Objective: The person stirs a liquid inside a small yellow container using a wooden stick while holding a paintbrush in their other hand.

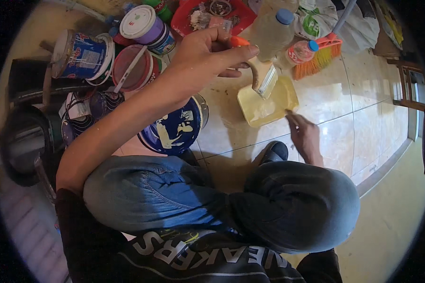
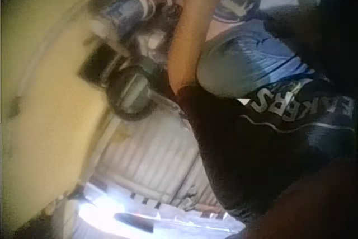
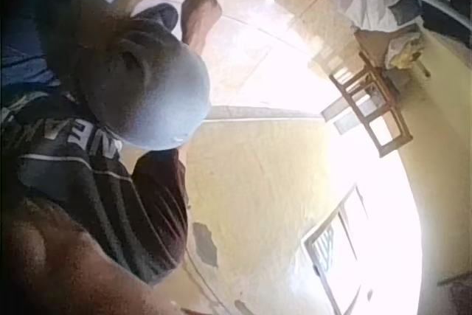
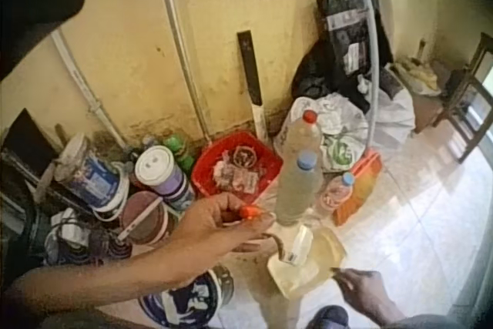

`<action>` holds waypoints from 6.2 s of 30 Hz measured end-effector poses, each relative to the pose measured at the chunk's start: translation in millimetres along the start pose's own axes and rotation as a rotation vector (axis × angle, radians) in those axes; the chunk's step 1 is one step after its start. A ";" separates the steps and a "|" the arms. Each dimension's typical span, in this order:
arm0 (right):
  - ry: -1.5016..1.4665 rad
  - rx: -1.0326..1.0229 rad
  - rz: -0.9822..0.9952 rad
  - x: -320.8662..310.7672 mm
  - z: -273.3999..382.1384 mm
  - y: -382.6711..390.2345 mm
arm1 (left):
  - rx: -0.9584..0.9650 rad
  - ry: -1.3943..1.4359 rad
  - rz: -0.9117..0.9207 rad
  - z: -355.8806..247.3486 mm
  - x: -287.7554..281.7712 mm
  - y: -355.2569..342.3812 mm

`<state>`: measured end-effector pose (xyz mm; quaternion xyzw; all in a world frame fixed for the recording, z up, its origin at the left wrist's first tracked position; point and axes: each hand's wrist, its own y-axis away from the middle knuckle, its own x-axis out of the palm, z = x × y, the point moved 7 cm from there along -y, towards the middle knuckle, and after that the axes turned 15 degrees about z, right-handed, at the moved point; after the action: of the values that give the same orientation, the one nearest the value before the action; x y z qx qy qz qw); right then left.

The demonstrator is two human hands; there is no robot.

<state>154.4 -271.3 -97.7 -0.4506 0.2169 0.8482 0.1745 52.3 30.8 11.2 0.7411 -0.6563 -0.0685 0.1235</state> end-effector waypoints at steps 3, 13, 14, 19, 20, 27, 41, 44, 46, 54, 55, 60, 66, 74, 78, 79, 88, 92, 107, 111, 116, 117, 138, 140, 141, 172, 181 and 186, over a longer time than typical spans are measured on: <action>-0.039 -0.092 0.095 10.8 18.8 6.2 | 0.007 0.003 -0.012 2.2 -3.5 2.7; 0.017 -0.071 0.000 8.9 0.8 -0.7 | -0.007 0.001 -0.009 -0.2 3.6 -4.8; 0.021 -0.108 0.045 14.2 6.7 2.8 | -0.008 0.001 0.013 -1.4 4.2 -4.8; 0.015 -0.024 0.039 -15.1 -14.3 17.9 | -0.009 -0.004 0.014 -0.8 6.7 -6.7; 0.010 0.072 0.015 -22.7 -23.0 16.3 | -0.021 0.006 0.009 -2.1 8.5 -7.2; -0.008 -0.152 0.096 14.8 13.2 12.8 | -0.028 -0.010 -0.002 -5.8 6.2 -4.7; 0.040 -0.056 0.052 -7.5 -0.4 6.5 | -0.039 0.021 -0.003 -4.8 12.9 -8.8; 0.089 0.055 -0.069 -25.3 -14.4 -12.6 | -0.045 0.030 -0.028 -4.6 9.9 -8.6; 0.129 0.077 -0.057 -32.0 -7.9 -26.3 | -0.034 0.050 -0.063 -3.2 3.0 -4.9; 0.245 -0.254 0.062 28.0 61.4 -34.9 | 0.154 -0.146 -0.112 22.2 13.7 -19.5; 0.212 -0.297 0.099 31.2 67.6 -33.1 | 0.163 -0.156 -0.141 23.0 9.4 -13.2; 0.145 -0.354 0.218 27.5 77.2 -15.5 | 0.096 -0.155 -0.150 21.5 6.8 -4.4; 0.078 -0.070 0.207 -15.7 8.7 -1.3 | 0.133 -0.052 -0.153 20.4 12.9 -17.0; 0.087 -0.041 0.073 10.3 11.8 5.3 | -0.070 0.093 -0.037 10.3 17.2 -8.3; 0.071 0.023 0.047 -1.6 -7.1 18.3 | -0.057 0.090 0.009 7.9 21.7 -7.4; 0.094 0.131 0.016 -11.2 -9.0 12.8 | -0.056 0.080 0.016 6.9 21.5 -8.4; 0.101 0.071 0.090 -3.7 -8.9 9.1 | -0.080 0.077 0.020 11.8 22.7 -10.6; 0.149 0.004 0.097 -3.5 0.7 3.8 | -0.109 0.069 0.003 17.8 20.0 -10.7; 0.247 0.184 0.282 -22.5 14.1 -18.6 | -0.103 0.058 -0.034 9.0 17.1 -4.6; 0.140 0.158 0.171 -15.9 16.6 -8.9 | -0.108 0.059 -0.009 8.4 23.1 -9.4; -0.008 0.060 0.151 -2.1 31.6 -15.5 | -0.060 0.046 -0.032 11.6 11.4 -6.1; -0.066 0.053 0.149 -1.5 27.9 -12.7 | -0.037 0.031 -0.017 14.3 15.7 -11.1; -0.158 0.092 0.307 -1.6 9.6 -16.6 | 0.065 -0.096 -0.025 23.4 14.3 -23.5; -0.023 0.138 0.221 -21.6 -11.5 -21.6 | 0.124 -0.162 -0.114 13.4 9.9 -16.2; -0.050 0.228 0.253 -28.7 -16.2 -23.2 | 0.094 -0.132 -0.072 13.7 10.0 -18.0; 0.165 0.118 0.245 -67.3 -38.7 -30.6 | -0.070 0.096 0.000 15.0 14.8 -10.9; 0.286 0.024 0.090 -37.4 -22.0 -14.9 | -0.073 0.117 -0.004 16.7 15.1 -11.8; 0.319 0.020 0.179 -9.1 4.1 10.9 | -0.084 0.101 -0.017 13.8 11.9 -9.7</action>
<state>151.1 -279.2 -85.8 -0.5566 0.2893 0.7759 0.0663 59.5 18.8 -3.9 0.7432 -0.6396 -0.0595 0.1872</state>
